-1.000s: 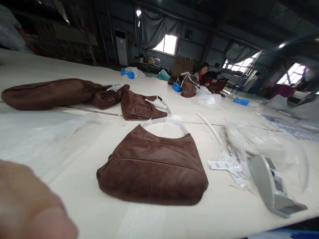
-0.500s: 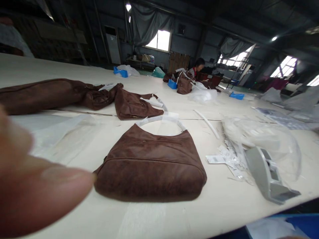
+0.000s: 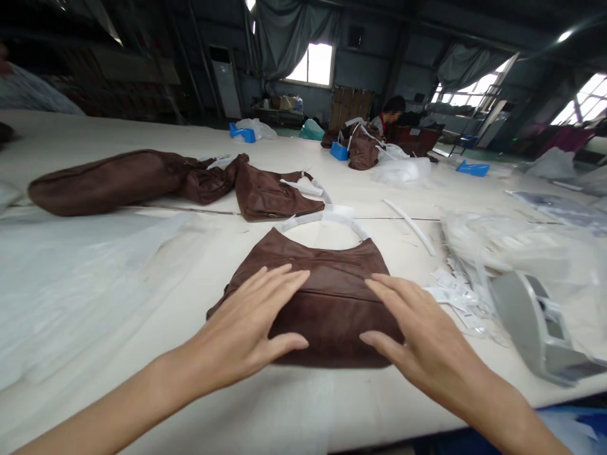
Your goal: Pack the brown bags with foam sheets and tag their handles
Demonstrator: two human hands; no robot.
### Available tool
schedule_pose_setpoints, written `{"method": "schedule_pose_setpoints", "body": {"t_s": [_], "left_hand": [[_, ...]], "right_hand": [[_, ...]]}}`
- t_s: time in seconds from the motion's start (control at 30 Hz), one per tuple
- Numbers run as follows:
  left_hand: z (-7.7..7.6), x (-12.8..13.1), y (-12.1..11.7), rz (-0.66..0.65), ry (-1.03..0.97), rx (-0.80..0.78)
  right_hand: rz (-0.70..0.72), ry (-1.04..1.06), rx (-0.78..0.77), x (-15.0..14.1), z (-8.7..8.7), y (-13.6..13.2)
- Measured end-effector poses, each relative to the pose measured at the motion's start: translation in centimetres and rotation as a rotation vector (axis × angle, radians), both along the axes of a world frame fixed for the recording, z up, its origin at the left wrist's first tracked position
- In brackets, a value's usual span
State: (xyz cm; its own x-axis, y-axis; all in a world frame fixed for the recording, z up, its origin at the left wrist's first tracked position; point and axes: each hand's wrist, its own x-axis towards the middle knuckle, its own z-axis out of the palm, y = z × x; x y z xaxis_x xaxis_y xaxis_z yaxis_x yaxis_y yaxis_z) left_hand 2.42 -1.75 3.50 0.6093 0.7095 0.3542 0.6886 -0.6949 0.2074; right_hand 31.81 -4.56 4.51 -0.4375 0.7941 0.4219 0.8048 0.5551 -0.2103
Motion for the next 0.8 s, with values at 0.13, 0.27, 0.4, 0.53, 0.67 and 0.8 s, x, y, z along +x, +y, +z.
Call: {"method": "schedule_pose_setpoints", "body": {"t_s": [0.13,0.27,0.4,0.53,0.67,0.8], "left_hand": [[-3.0,1.5,1.2,-0.010,0.253,-0.093],[-3.3,2.5,1.6,0.035,0.395,-0.043],[-2.9,2.1,1.8,0.037,0.423,0.038],[-3.1,1.4,1.7,0.055,0.396,0.043],[-3.2,1.2,1.8,0.056,0.428,0.069],[-3.0,-0.3,1.2,0.107,0.329,0.014]], "right_hand": [[-0.013,-0.263,-0.128,-1.9,-3.9,2.0],[-0.098,-0.381,-0.101,-2.9,-4.4,2.6],[-0.098,-0.368,0.033,-2.7,-4.8,2.2],[-0.059,-0.327,0.063,-1.6,-5.9,1.9],[-0.074,-0.335,0.099,-0.5,-7.4,2.3],[0.050,-0.205,0.144,1.7,-9.3,2.4]]}}
